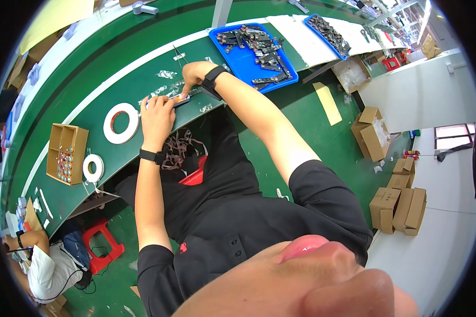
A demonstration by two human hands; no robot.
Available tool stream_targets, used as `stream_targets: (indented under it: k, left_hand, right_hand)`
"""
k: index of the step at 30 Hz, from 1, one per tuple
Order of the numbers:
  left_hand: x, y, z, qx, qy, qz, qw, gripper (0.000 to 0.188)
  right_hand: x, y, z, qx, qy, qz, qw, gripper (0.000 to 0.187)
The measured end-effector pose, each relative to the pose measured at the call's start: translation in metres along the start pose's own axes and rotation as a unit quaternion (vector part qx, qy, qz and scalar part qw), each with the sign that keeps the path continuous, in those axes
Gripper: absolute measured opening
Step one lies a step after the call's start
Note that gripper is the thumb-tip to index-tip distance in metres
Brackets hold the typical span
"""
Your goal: Assembling small electronic components and wiring at a factory workbench.
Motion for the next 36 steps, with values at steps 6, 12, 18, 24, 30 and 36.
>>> stream_targets:
  k: [6,12,18,24,30,36]
  left_hand:
    - [-0.006,0.01,-0.001,-0.019,-0.019,0.0,1.0,0.033]
    - [-0.003,0.007,0.005,0.057,0.002,-0.003,0.998,0.028]
    - [-0.013,0.016,0.008,0.108,-0.022,-0.008,0.994,0.031]
    - [-0.014,0.03,-0.02,0.163,0.028,-0.05,0.985,0.03]
    - [-0.034,0.029,-0.01,0.191,0.14,-0.143,0.961,0.028]
    - [-0.037,0.031,-0.008,0.268,0.151,-0.156,0.939,0.009]
  right_hand:
    - [-0.048,0.01,-0.012,0.009,0.088,0.004,0.996,0.06]
    - [-0.009,-0.001,0.002,0.059,0.004,-0.065,0.996,0.067]
    - [0.013,0.032,0.013,0.215,-0.154,-0.216,0.94,0.045]
    - [0.144,0.12,0.002,0.567,-0.245,-0.153,0.771,0.045]
    - [0.259,0.108,0.029,0.436,-0.117,0.097,0.887,0.061]
    - [0.278,0.103,0.03,0.476,-0.094,0.062,0.872,0.052]
Point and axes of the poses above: each hand's wrist, its own y-axis away from the middle knuckle, its own z-axis out of the palm, x = y × z, the point moved 6 cm from there along -y, towards the middle knuckle, and after that the axes turned 3 degrees about z, right-handed, at the moved point
